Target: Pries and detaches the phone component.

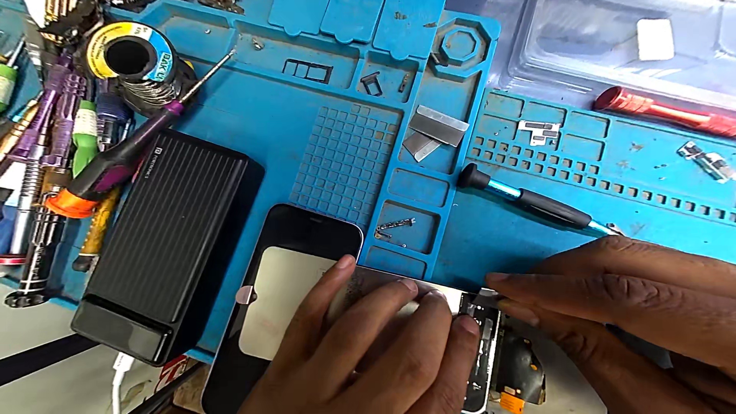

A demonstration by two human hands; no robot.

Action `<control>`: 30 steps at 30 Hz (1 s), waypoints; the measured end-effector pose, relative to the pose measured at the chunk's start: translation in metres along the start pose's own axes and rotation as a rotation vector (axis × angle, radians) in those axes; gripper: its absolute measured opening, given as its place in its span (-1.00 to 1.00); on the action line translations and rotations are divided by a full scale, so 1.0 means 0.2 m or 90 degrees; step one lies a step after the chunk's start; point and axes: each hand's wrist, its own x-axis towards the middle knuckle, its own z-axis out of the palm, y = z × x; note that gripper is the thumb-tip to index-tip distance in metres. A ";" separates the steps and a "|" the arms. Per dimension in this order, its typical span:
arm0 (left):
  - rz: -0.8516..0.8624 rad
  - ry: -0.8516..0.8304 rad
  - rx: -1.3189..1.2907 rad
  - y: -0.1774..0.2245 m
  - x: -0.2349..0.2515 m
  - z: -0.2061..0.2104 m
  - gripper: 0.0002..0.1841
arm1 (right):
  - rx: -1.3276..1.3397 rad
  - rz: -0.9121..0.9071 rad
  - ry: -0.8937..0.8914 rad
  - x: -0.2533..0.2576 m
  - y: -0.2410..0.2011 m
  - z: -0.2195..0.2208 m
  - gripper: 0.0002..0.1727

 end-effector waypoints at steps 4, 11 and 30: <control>-0.003 0.005 -0.009 0.00 0.00 0.00 -0.51 | 0.001 0.002 0.000 0.00 0.00 0.00 -0.82; -0.003 0.007 -0.011 0.00 0.00 0.00 -0.52 | 0.024 0.001 0.000 0.00 0.01 0.00 -0.82; -0.005 0.022 -0.029 -0.01 0.00 0.00 -0.55 | 0.046 -0.008 -0.014 0.00 0.00 0.00 -0.83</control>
